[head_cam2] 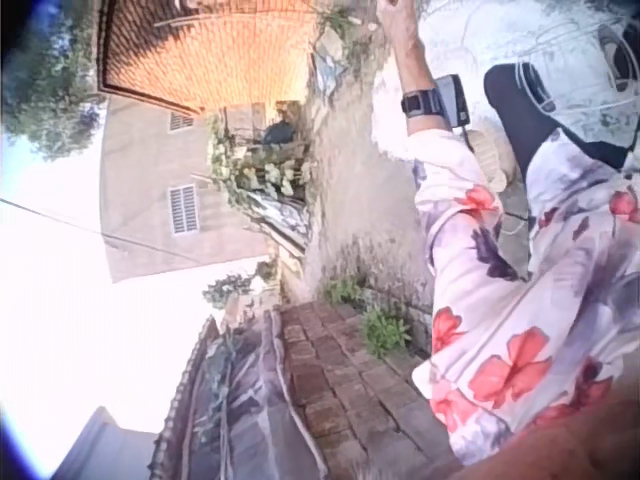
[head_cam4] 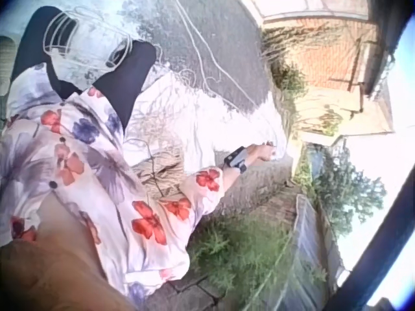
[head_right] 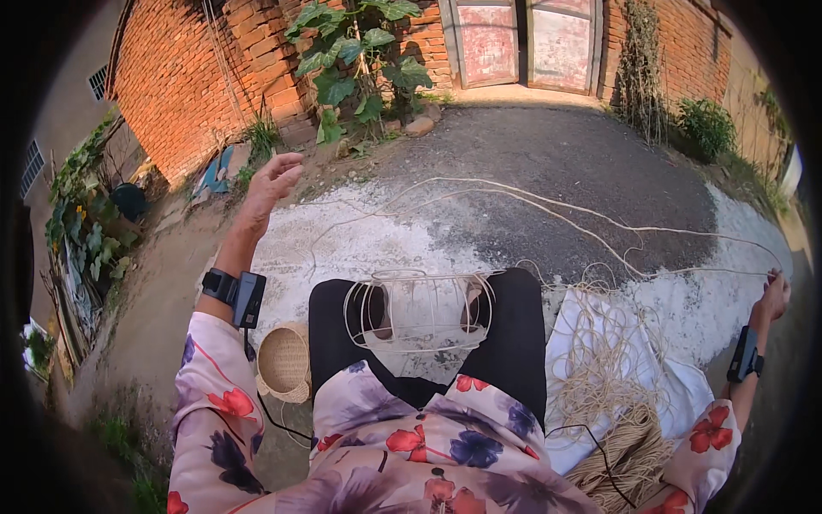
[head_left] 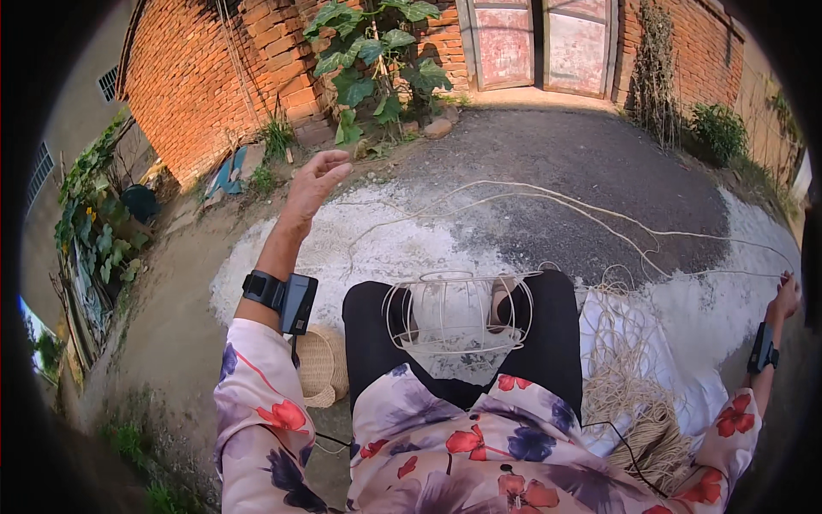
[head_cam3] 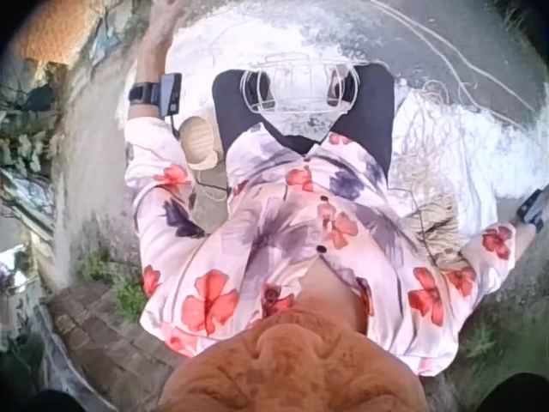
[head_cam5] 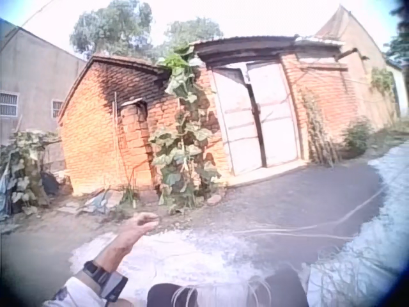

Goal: The recorder is weaving a small basket with handles using natural fiber cord outdoors.

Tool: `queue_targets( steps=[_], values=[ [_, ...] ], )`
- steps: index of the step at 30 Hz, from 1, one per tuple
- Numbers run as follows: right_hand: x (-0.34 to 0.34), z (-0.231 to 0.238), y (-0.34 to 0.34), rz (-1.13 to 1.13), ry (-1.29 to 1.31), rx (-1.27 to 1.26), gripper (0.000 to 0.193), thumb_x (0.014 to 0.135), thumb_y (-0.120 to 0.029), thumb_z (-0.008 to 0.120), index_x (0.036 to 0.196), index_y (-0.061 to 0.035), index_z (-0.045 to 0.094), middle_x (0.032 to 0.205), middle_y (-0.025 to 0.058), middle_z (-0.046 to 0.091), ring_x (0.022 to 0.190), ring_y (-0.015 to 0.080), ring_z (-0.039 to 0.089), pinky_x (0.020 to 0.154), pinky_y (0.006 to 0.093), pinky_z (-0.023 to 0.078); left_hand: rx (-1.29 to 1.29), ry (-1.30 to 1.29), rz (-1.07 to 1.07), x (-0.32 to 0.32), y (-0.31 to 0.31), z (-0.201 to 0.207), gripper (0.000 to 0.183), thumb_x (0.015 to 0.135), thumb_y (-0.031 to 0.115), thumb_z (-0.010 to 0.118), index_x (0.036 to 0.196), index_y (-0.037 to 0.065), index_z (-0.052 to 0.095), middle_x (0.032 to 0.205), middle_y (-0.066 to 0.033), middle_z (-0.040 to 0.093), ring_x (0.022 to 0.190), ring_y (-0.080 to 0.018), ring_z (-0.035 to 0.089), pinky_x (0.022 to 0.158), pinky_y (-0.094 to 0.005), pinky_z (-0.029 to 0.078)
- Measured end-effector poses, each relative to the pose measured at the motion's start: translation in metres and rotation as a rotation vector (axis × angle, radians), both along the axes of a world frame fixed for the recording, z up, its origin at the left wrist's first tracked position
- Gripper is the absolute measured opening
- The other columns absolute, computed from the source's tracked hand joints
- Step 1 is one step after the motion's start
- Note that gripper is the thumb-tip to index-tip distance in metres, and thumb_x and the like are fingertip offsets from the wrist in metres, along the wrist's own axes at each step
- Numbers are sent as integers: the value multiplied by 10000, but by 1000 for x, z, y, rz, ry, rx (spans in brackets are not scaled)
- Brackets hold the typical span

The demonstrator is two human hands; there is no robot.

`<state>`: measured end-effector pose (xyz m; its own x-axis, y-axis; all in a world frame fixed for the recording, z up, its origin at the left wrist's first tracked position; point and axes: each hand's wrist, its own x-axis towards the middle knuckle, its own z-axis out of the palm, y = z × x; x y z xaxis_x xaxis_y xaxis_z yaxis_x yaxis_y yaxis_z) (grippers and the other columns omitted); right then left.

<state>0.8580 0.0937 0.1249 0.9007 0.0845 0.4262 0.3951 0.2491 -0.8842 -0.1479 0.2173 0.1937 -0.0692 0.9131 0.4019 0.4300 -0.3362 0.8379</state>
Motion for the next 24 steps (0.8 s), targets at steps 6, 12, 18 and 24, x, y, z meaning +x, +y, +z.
queue_targets(
  steps=[6,12,18,24],
  values=[
    [-167,2,6,311,-259,-57,202,954,-241,563,970,-42,600,867,34,645,796,107,579,778,254,446,-256,27,-213,97,-47,-66,165,869,158,669,953,18,691,851,-8,664,778,-89,589,716,-249,480],
    [-408,-71,16,812,-73,-151,135,949,-158,552,881,-42,564,717,17,561,639,84,515,614,231,427,-79,219,-225,138,-65,-83,167,842,135,665,957,17,689,888,-60,644,810,-143,628,746,-272,500],
    [-533,-100,3,1181,202,-340,146,921,-184,589,858,-53,574,714,17,608,634,64,559,595,210,447,-520,107,-536,144,-35,-87,315,901,308,631,1078,50,659,1001,-49,643,874,-135,607,775,-273,482],
    [-595,-112,-1,1369,221,-379,142,924,-149,584,880,-15,582,778,49,657,679,82,610,610,215,477,-779,269,-769,168,-27,-85,369,883,327,658,1137,60,632,952,-49,662,790,-101,593,720,-252,491]
  ],
)
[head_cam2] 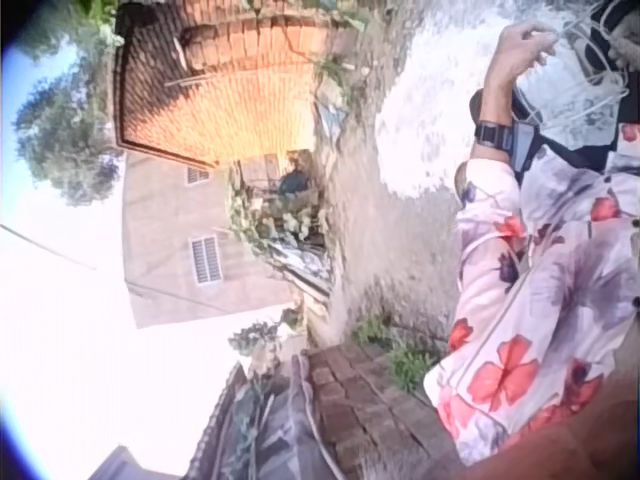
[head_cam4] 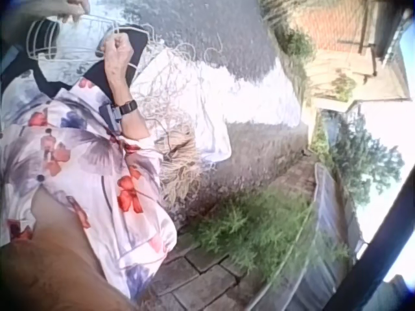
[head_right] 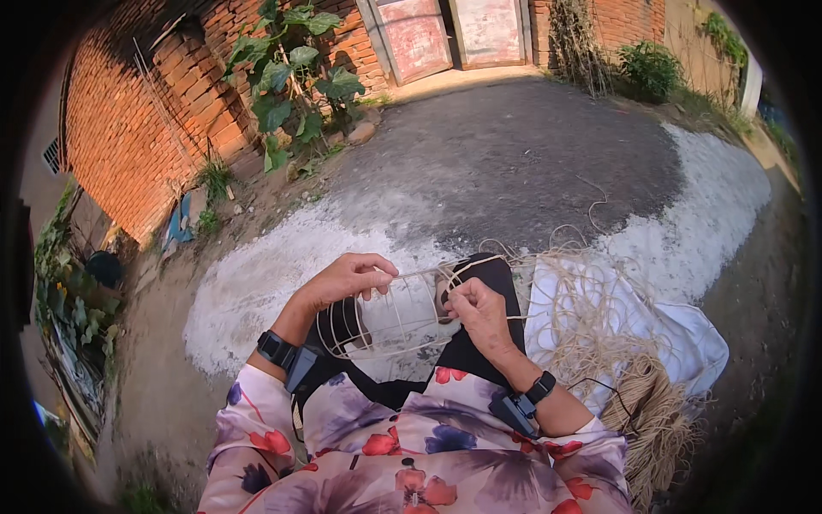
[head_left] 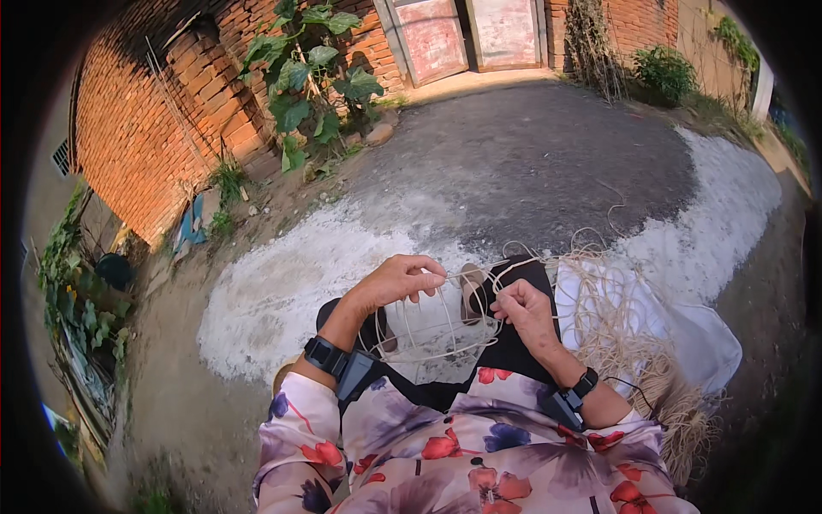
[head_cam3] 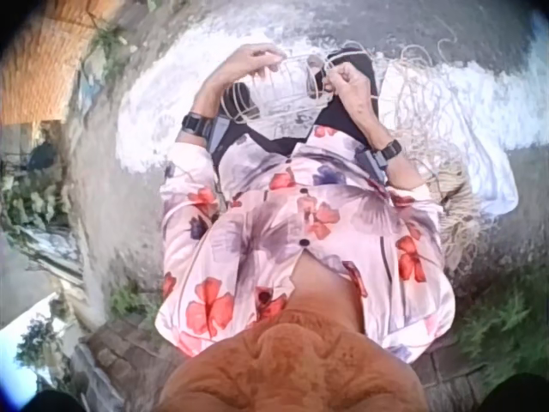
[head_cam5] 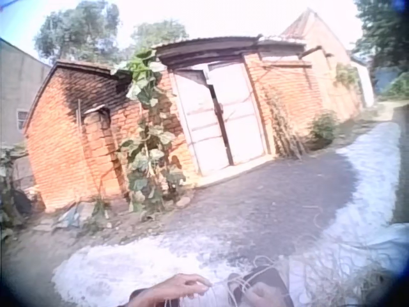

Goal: The recorder is weaving a small basket with handles using natural fiber cord outdoors.

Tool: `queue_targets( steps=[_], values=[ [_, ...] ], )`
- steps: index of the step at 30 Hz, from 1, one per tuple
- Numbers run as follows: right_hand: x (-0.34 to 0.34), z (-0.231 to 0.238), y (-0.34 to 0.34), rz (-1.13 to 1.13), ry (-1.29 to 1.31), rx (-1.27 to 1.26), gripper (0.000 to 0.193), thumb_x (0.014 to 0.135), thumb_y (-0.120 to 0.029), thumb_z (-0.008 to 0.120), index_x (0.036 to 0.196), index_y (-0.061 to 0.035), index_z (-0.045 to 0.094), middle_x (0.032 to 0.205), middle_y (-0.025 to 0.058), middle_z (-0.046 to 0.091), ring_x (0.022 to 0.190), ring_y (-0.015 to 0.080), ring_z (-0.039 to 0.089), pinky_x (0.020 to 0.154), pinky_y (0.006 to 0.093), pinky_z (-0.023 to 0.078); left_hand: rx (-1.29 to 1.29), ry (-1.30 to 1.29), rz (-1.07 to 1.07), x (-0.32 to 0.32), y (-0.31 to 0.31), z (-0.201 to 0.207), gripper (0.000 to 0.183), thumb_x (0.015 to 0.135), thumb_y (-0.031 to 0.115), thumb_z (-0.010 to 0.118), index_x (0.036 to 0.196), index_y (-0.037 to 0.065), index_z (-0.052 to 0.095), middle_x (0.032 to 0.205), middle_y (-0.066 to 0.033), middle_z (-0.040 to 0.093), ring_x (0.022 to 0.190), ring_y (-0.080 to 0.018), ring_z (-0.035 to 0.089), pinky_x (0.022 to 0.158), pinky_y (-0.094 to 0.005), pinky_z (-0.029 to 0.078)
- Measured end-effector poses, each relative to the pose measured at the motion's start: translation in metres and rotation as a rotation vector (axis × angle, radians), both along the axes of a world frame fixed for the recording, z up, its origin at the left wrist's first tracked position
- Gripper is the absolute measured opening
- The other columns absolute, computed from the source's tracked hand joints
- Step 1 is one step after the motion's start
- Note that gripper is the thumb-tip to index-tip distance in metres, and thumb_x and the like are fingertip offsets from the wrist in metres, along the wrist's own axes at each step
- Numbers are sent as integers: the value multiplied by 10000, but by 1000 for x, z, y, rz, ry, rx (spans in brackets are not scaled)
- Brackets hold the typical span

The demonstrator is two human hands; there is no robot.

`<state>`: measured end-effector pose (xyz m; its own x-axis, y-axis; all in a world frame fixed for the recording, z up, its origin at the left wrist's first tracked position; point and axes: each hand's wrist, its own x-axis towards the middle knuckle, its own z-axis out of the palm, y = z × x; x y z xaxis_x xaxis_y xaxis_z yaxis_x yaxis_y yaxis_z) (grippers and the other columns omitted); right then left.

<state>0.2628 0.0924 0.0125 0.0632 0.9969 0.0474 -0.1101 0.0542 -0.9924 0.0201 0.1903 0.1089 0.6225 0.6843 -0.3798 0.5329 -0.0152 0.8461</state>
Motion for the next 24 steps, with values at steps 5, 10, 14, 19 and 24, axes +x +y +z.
queue_targets(
  steps=[5,10,14,19,24],
  values=[
    [1,1,3,-30,51,-3,141,942,-168,566,927,-28,582,826,72,677,681,85,612,612,215,472,156,-295,275,-17,-48,-28,344,836,207,715,1135,68,618,827,-4,627,678,-72,530,621,-228,431],
    [9,10,12,-14,82,52,144,935,-173,577,922,-30,588,821,80,682,665,84,605,596,215,463,282,-587,601,-22,-114,-79,252,876,141,619,1094,17,595,920,-69,658,734,-84,549,671,-235,458],
    [1,11,7,32,73,28,134,930,-169,585,927,-36,590,811,69,678,663,74,597,593,206,452,268,-612,644,-20,-143,-103,234,887,146,583,1075,7,582,967,-96,659,741,-98,563,696,-249,472],
    [1,7,2,0,45,15,125,932,-165,585,930,-41,592,814,54,671,684,61,589,595,195,443,155,-655,594,-17,-147,-108,301,888,133,596,1160,27,521,1063,-119,633,878,-142,588,779,-282,491],
    [-4,6,-9,86,2,57,125,937,-144,584,933,-20,583,810,32,656,714,63,582,656,204,465,113,-582,546,-17,-151,-107,345,881,113,601,1195,33,483,1105,-119,612,925,-156,584,834,-302,479]
  ],
)
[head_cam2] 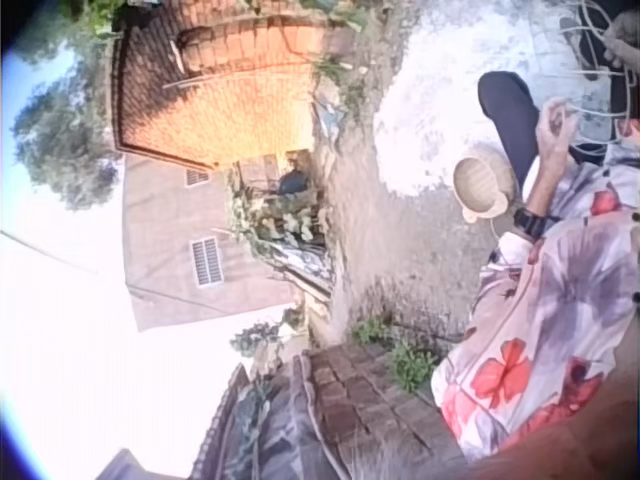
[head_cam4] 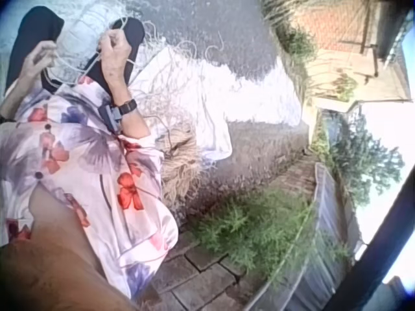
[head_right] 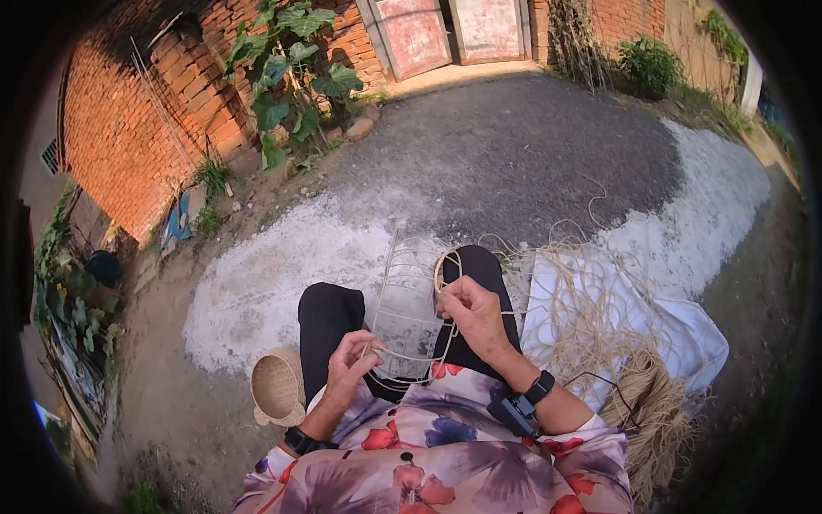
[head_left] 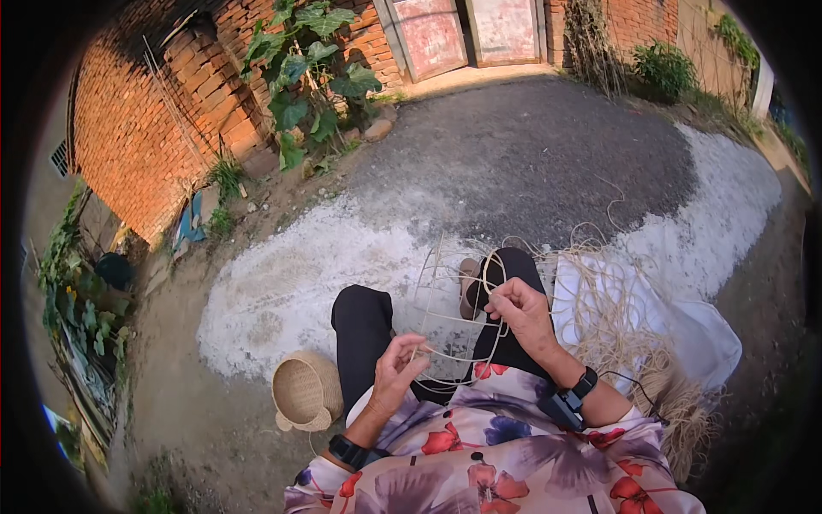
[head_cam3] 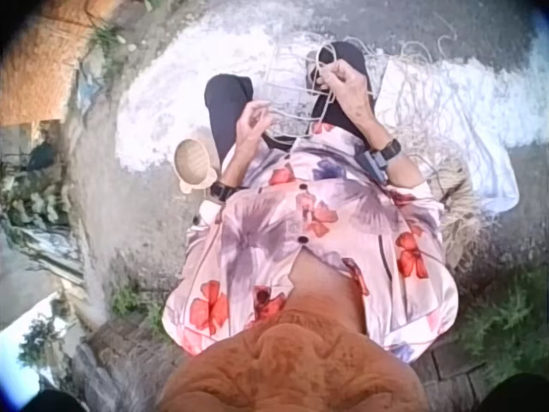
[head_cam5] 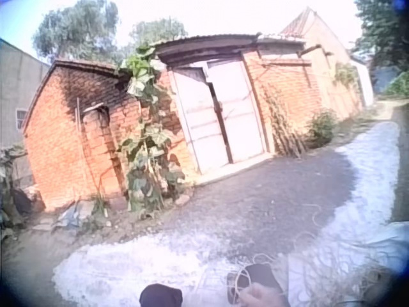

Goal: The recorder is weaving a small basket with handles using natural fiber cord outdoors.

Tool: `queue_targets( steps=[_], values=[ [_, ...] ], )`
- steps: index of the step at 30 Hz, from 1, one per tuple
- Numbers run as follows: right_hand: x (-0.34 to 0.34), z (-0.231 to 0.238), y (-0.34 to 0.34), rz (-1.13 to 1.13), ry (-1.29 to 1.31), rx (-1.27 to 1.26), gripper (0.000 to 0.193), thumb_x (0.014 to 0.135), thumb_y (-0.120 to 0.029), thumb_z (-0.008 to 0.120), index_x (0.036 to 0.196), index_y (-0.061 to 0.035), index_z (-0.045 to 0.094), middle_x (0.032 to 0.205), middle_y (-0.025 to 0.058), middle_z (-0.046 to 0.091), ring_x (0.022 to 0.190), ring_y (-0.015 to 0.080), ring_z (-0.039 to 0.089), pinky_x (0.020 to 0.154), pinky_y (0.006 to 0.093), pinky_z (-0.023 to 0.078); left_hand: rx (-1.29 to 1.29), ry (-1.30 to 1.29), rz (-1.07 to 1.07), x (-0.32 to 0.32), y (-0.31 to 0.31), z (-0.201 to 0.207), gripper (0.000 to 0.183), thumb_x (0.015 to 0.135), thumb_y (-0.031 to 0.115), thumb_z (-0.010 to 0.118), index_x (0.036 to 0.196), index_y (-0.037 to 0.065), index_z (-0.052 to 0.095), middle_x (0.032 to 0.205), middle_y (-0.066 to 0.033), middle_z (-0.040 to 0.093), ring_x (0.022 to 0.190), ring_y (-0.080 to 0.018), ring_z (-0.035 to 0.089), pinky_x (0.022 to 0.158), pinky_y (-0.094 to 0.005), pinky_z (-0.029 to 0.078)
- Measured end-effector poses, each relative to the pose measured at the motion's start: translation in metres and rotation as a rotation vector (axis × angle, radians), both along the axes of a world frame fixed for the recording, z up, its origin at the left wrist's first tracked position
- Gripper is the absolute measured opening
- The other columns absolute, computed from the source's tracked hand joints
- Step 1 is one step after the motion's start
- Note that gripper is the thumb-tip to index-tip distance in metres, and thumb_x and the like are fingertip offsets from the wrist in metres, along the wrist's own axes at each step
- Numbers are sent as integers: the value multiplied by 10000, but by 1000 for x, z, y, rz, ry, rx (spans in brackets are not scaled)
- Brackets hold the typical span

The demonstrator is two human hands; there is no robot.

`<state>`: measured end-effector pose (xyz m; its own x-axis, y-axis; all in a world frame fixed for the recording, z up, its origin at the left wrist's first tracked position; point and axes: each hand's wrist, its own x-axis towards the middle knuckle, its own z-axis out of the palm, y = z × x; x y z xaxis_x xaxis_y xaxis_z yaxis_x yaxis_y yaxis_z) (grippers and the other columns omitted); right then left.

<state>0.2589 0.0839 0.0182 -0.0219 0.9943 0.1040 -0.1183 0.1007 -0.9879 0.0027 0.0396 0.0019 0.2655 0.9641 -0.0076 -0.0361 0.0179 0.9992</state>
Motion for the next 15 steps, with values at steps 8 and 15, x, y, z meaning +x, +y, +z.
queue_targets(
  steps=[8,15],
  values=[
    [-5,12,-26,27,-318,187,98,889,-80,615,889,12,582,715,49,632,635,69,580,590,251,489,-15,11,-57,-10,-14,3,329,856,9,577,1146,50,428,1151,-138,587,1031,-170,566,940,-310,433],
    [-5,14,-32,104,-357,200,102,878,-76,622,868,13,574,695,57,621,615,83,589,570,249,480,32,101,-5,-11,-13,-4,280,860,-28,557,1108,46,452,1101,-112,591,998,-155,568,918,-298,439]
  ],
)
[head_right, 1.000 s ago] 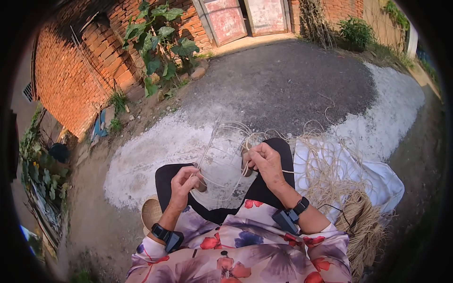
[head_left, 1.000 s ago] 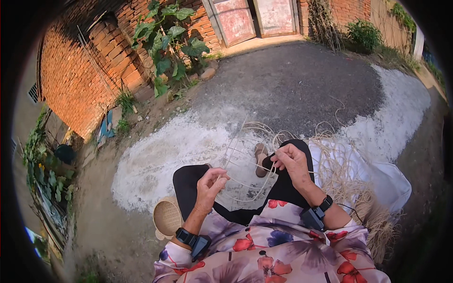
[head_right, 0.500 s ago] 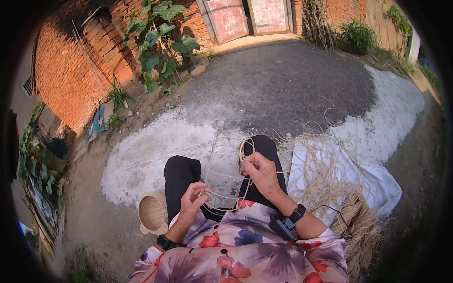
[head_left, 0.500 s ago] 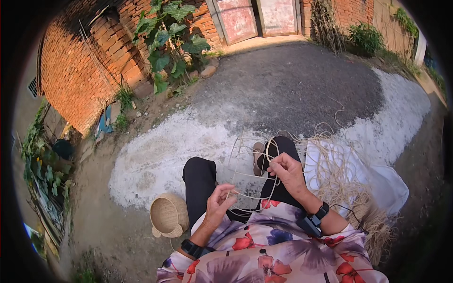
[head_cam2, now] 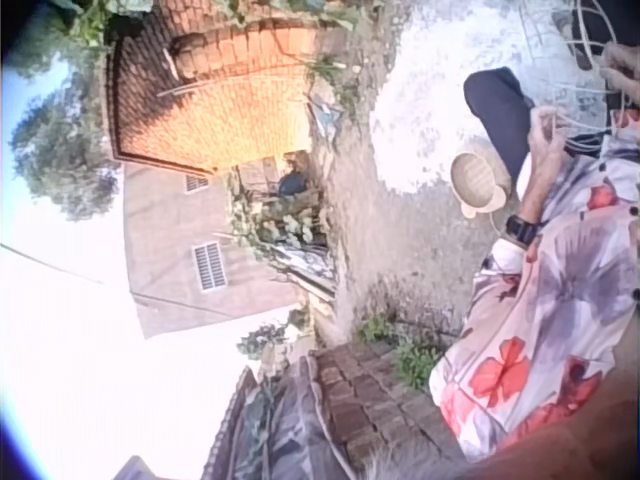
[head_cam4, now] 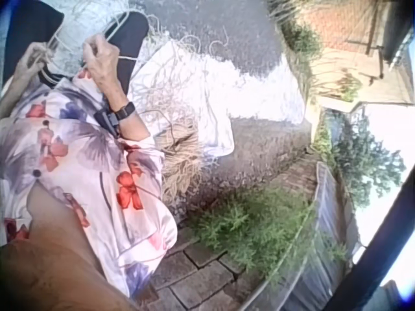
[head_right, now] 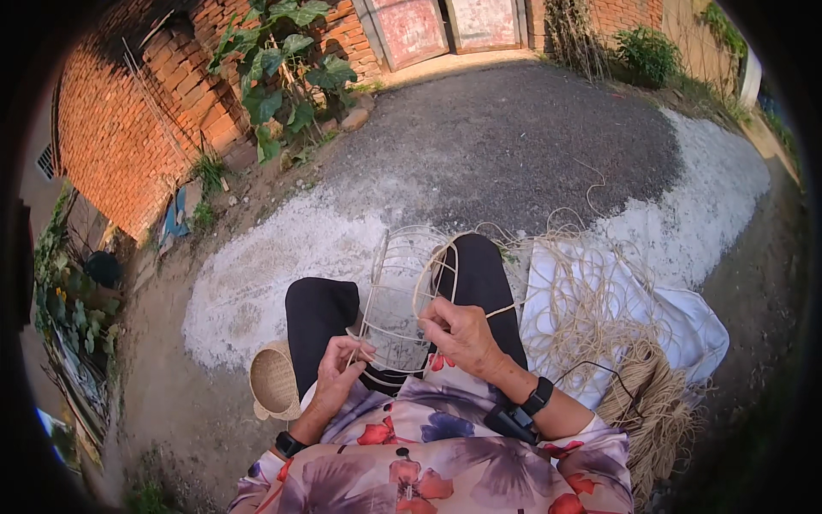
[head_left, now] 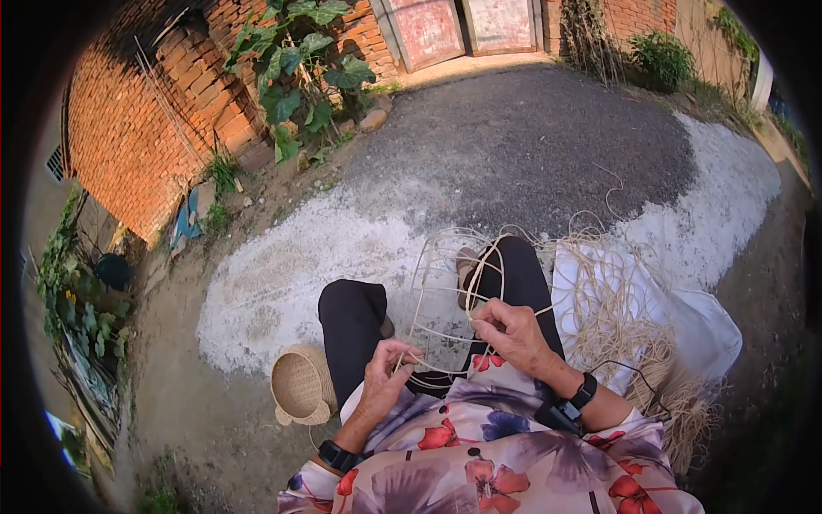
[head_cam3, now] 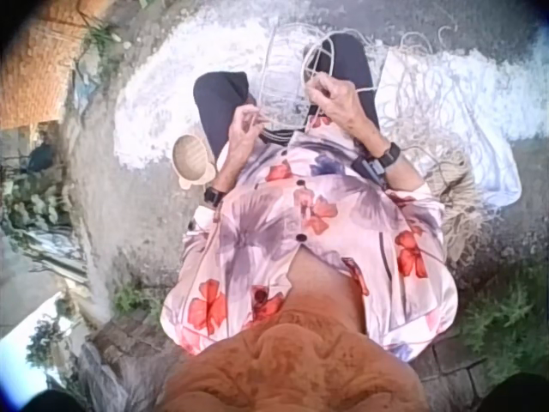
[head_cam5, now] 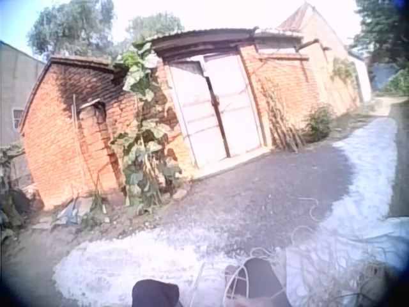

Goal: The recorder is weaving a small basket with handles using natural fiber cord outdoors.

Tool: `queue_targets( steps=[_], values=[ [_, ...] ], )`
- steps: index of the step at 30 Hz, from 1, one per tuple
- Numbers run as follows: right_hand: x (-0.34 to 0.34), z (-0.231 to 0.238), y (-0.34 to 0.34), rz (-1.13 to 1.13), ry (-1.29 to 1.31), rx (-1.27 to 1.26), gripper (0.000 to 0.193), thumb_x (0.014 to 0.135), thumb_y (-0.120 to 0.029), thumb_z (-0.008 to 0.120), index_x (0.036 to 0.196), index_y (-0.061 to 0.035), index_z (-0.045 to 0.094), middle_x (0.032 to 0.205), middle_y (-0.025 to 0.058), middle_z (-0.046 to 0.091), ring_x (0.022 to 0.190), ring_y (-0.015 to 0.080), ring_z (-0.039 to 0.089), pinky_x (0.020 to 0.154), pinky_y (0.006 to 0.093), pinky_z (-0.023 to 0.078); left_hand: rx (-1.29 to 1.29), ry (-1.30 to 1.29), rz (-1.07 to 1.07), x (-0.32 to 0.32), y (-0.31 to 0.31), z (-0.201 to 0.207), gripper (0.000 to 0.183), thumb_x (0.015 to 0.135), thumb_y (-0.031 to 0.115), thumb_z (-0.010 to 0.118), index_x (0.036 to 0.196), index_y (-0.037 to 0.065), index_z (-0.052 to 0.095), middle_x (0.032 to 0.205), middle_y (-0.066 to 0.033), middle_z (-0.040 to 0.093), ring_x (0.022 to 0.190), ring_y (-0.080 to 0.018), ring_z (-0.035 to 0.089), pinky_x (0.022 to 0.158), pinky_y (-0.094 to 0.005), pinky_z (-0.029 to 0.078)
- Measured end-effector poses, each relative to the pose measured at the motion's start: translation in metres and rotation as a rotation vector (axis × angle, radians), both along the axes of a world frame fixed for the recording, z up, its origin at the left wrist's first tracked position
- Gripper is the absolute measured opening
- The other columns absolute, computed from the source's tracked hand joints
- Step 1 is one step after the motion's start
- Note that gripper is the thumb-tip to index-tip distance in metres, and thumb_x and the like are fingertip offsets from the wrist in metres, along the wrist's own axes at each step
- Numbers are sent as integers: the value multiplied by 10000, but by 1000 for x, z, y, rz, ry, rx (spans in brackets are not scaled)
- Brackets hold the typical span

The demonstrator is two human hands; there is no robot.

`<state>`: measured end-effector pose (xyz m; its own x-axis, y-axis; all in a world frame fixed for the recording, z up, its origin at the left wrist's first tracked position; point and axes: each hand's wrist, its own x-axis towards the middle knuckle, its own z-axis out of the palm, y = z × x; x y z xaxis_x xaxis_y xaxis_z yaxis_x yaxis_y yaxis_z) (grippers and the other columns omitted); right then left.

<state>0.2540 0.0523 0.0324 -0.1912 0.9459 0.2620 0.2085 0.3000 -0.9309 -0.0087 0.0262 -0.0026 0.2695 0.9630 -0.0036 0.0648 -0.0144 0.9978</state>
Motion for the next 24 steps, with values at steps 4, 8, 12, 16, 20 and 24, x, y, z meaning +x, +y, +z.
queue_targets(
  steps=[4,8,12,16,20,24],
  values=[
    [-3,-6,0,31,27,-111,92,879,-73,612,853,10,583,685,46,614,614,71,577,563,240,471,49,139,-6,-5,19,14,153,883,-7,588,1025,30,546,989,-68,620,926,-121,587,849,-267,472],
    [-13,-18,4,58,180,-193,97,882,-75,605,852,17,592,699,39,629,640,61,585,585,234,483,33,124,-185,-20,69,45,104,883,16,597,986,16,582,910,-50,654,822,-100,604,752,-245,492],
    [-18,-27,0,32,138,-188,108,885,-76,607,857,27,593,723,43,643,649,61,589,599,230,489,-115,194,-251,-17,89,57,106,884,18,599,989,18,582,893,-43,660,779,-92,602,721,-243,496],
    [-18,-22,-2,-26,183,-179,95,877,-73,616,866,20,599,723,48,644,655,81,614,589,255,497,-100,156,-247,-14,88,51,88,889,25,599,976,24,590,895,-37,661,764,-86,601,699,-239,496],
    [-17,-6,0,-212,-202,148,67,843,-73,635,875,-17,618,718,87,646,609,173,647,564,305,501,-103,124,-197,-16,83,51,96,874,13,603,969,27,612,885,-32,669,767,-69,592,638,-223,463],
    [-15,6,13,-198,-237,193,65,845,-95,616,878,-41,628,719,122,638,601,231,645,541,339,492,-44,213,-165,-6,71,67,125,834,9,625,955,43,622,890,-25,662,801,-114,598,715,-269,458]
  ],
)
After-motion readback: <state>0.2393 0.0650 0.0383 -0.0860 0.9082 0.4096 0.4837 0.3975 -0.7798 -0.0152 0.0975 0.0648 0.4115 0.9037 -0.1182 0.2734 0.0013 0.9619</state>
